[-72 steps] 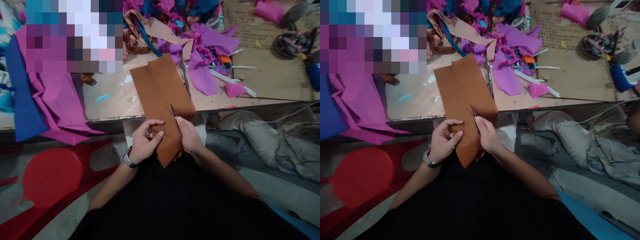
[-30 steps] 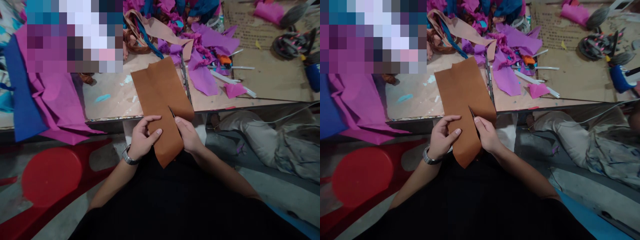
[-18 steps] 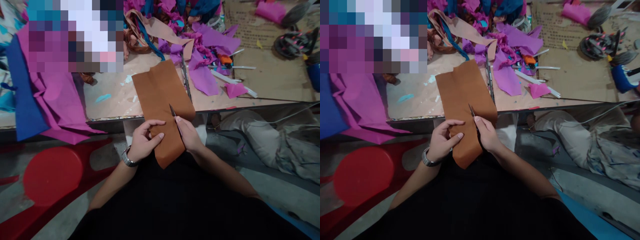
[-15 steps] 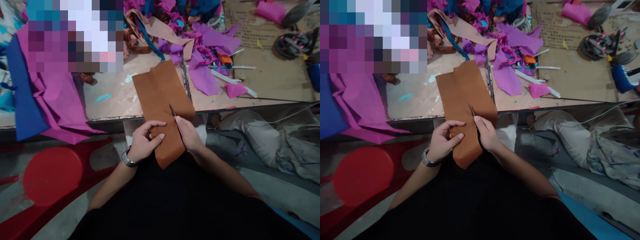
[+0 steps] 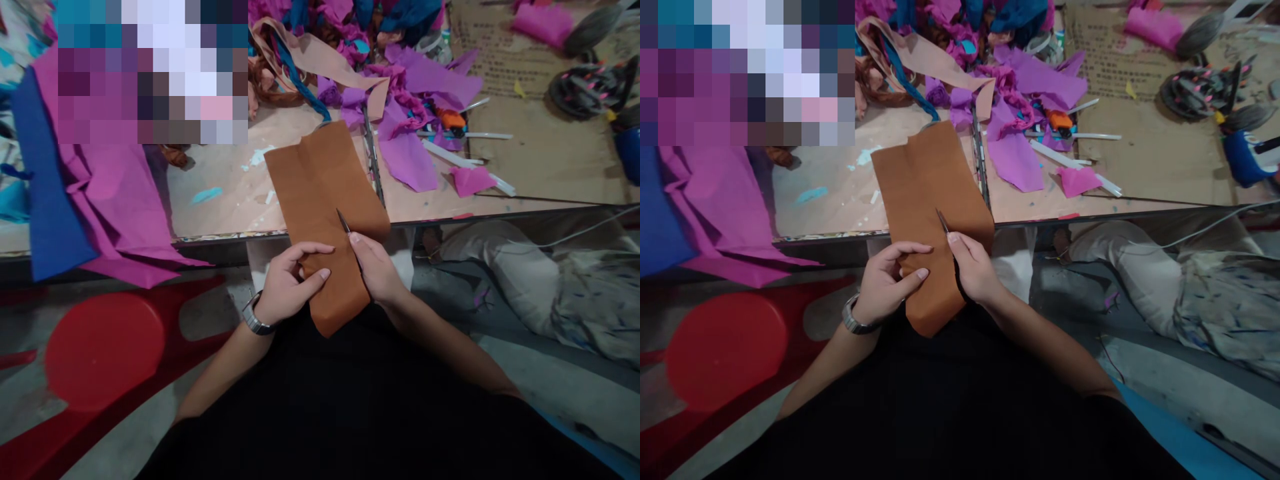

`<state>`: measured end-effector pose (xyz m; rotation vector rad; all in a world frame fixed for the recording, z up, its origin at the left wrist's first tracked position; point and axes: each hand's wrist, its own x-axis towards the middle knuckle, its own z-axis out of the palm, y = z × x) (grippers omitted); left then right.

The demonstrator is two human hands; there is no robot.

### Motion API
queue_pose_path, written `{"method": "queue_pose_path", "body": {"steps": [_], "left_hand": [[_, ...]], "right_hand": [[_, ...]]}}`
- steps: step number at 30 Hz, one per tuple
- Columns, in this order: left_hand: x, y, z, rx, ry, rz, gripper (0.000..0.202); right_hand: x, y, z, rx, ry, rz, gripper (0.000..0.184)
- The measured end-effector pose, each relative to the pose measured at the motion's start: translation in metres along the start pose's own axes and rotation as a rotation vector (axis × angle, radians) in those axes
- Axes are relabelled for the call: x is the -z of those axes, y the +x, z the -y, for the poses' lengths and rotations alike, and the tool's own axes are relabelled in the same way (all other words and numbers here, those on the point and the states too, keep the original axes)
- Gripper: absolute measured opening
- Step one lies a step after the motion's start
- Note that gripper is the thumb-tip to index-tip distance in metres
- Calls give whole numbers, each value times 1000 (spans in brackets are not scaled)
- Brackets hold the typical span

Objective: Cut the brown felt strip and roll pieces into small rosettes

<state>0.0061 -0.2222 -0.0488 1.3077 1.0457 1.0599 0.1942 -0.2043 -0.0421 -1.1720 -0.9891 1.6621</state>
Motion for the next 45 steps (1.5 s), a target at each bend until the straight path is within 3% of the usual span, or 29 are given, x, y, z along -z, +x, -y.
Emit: {"method": "queue_pose_path", "body": {"steps": [11,16,20,27,32,45], "left_hand": [[0,1,-1,-51,33,7,33],[2,7,1,-130,74,-64,31],[-1,9,5,-62,-42,-104,36],[-4,3,4,33,-122,-39,36],[-2,0,3,33,-113,1,36],[-1,3,4,4,-127,-65,36]], "right_hand": [[2,-1,1,12,-42,-1,40],[1,-2,3,18,-54,1,42],[-2,-4,5,-12,16,-25,41],[-3,-3,4,-74,93,-56,45],[-3,-2,2,-64,116,-20,42],[0,-7,-1,-61,135,-2,40]]}}
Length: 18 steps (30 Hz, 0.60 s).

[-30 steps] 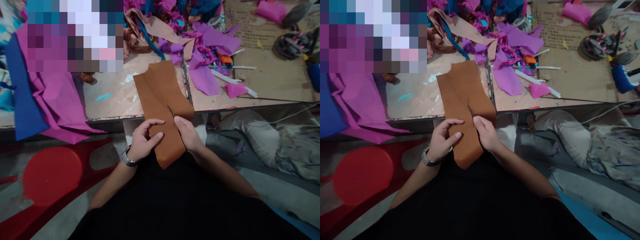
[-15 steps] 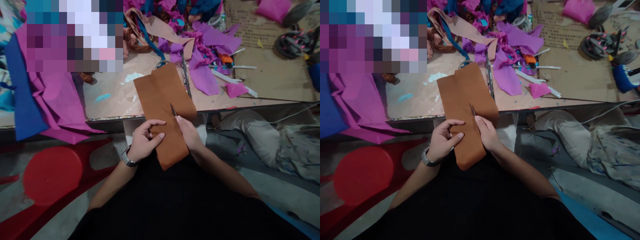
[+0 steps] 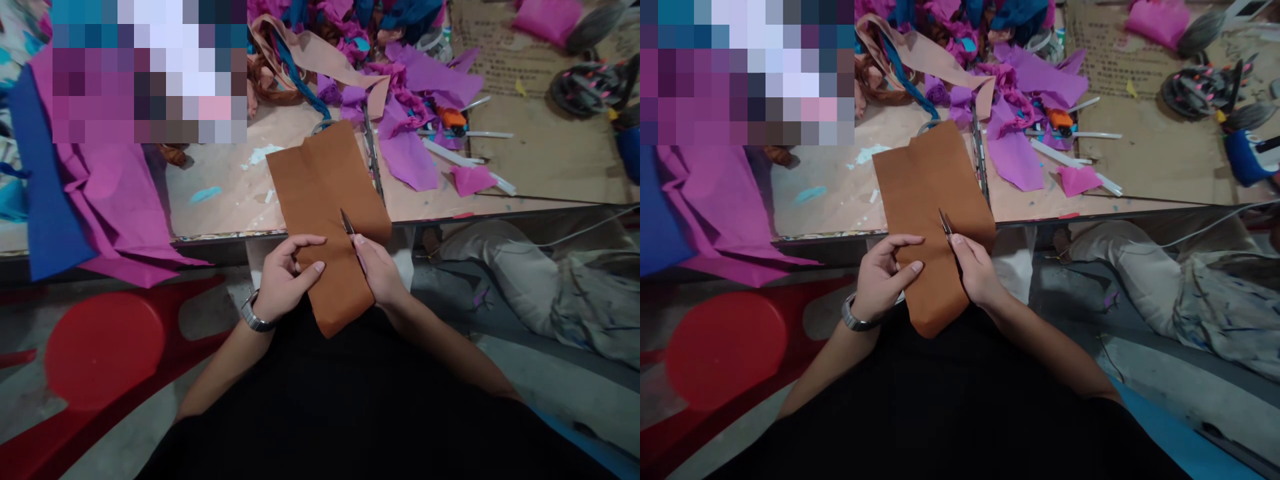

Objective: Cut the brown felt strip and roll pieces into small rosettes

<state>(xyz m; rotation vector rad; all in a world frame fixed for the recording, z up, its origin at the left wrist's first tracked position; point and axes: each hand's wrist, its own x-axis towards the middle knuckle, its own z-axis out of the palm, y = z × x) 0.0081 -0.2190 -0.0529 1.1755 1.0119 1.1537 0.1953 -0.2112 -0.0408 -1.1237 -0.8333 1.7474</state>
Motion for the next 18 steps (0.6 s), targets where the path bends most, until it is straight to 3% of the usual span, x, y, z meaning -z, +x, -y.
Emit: {"method": "queue_pose_path", "body": {"steps": [12,18], "left_hand": [[0,-1,0,8,13,7,37],[-1,0,-1,-5,25,13,37]], "right_hand": [[-1,-4,2,-7,-86,-9,42],[-2,-4,2,-7,-23,-19,39]]}}
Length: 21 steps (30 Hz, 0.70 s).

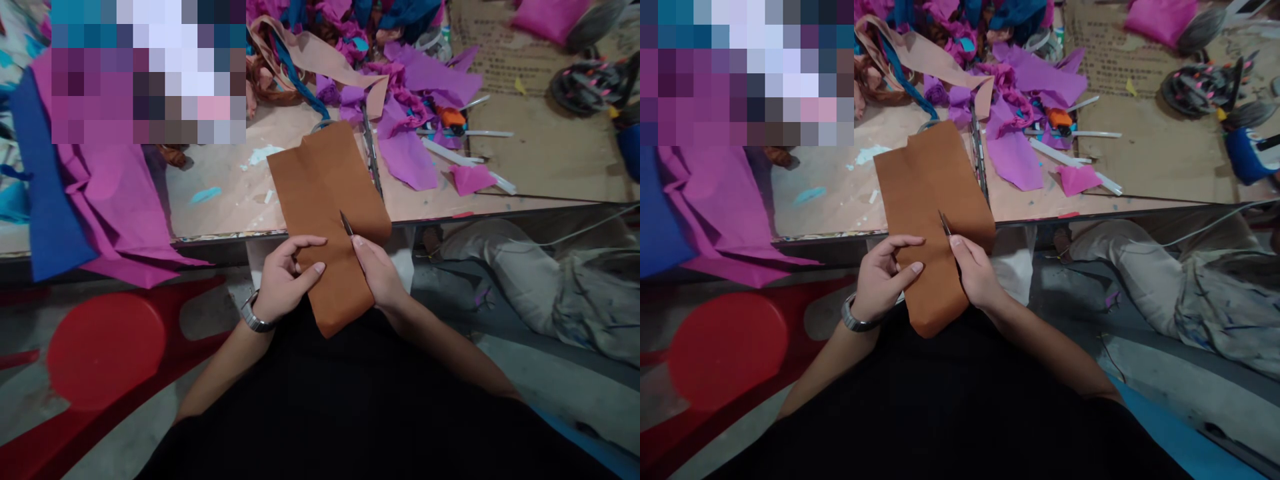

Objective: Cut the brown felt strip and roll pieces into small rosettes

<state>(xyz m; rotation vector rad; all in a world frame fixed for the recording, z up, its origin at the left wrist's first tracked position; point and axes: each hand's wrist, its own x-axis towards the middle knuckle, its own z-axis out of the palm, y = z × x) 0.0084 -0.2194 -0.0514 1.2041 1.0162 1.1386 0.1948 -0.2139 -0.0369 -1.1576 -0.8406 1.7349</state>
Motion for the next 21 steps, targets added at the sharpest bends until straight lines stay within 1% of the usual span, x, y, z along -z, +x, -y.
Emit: {"method": "queue_pose_path", "body": {"steps": [5,8,12,17,21], "left_hand": [[-1,0,-2,14,-10,4,36],[-1,-1,-2,19,-18,20,36],[-1,-2,-1,10,-19,38,36],[-1,-5,0,26,-13,50,37],[0,-6,2,27,-5,46,38]], "right_hand": [[-3,0,2,-38,24,-43,43],[-4,1,4,-35,29,-67,44],[-5,2,6,-25,25,-42,44],[-6,3,6,-18,18,-53,44],[-4,3,5,-12,21,-19,41]]}}
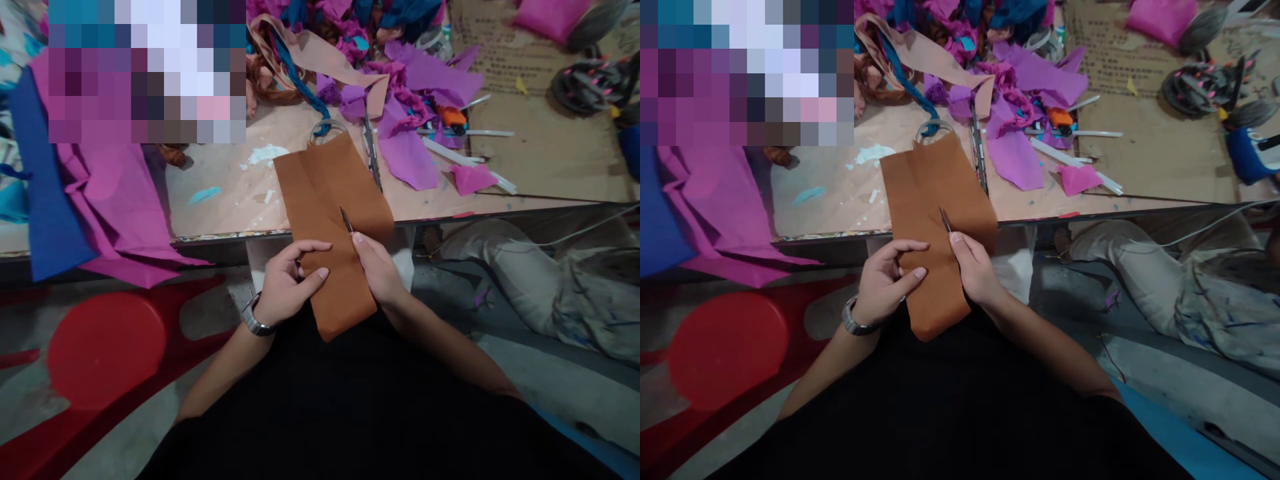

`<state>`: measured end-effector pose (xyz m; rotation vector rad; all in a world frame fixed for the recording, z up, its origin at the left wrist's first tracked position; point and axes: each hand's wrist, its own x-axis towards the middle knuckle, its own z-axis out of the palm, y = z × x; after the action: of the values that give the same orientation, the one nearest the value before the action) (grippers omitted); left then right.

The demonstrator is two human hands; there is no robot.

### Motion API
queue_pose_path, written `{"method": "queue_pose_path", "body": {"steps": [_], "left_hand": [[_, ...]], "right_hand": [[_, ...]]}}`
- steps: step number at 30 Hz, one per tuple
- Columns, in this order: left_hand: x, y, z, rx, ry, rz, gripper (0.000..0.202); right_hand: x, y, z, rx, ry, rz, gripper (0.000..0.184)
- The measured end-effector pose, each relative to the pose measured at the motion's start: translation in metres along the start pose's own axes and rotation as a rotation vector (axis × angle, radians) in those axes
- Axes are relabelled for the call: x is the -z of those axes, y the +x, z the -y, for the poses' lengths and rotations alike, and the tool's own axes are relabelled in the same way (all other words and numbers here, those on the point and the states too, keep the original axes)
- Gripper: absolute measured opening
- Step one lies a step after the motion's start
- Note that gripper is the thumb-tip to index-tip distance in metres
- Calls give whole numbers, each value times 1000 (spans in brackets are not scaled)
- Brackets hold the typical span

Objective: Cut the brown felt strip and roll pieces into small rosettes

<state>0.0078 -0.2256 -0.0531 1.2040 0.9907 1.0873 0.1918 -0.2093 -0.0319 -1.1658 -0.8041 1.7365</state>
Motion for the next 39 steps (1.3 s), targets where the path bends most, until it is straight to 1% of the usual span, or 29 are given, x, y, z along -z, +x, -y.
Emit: {"method": "queue_pose_path", "body": {"steps": [4,8,12,15,18,23,29,33,39], "left_hand": [[0,0,1,-10,4,4,38],[-1,2,0,-43,5,5,36],[0,7,2,-76,2,-37,36],[0,8,3,-47,17,-56,35],[-1,7,1,-32,45,-33,34],[-3,2,-3,-27,51,-11,32],[-3,-2,-5,-23,58,13,32],[-2,-2,-6,-36,55,31,31],[-2,0,-7,-34,79,23,30]], "right_hand": [[2,1,-1,38,-25,8,37],[5,1,-2,61,-79,-5,38],[5,1,-3,53,-69,-13,40],[3,1,-3,29,-27,-31,42],[1,0,-2,12,1,-39,45],[-1,0,0,5,24,-49,44],[-1,1,1,-2,-15,-50,46],[0,1,0,12,-13,-25,45],[1,3,-1,40,37,-18,39]]}}
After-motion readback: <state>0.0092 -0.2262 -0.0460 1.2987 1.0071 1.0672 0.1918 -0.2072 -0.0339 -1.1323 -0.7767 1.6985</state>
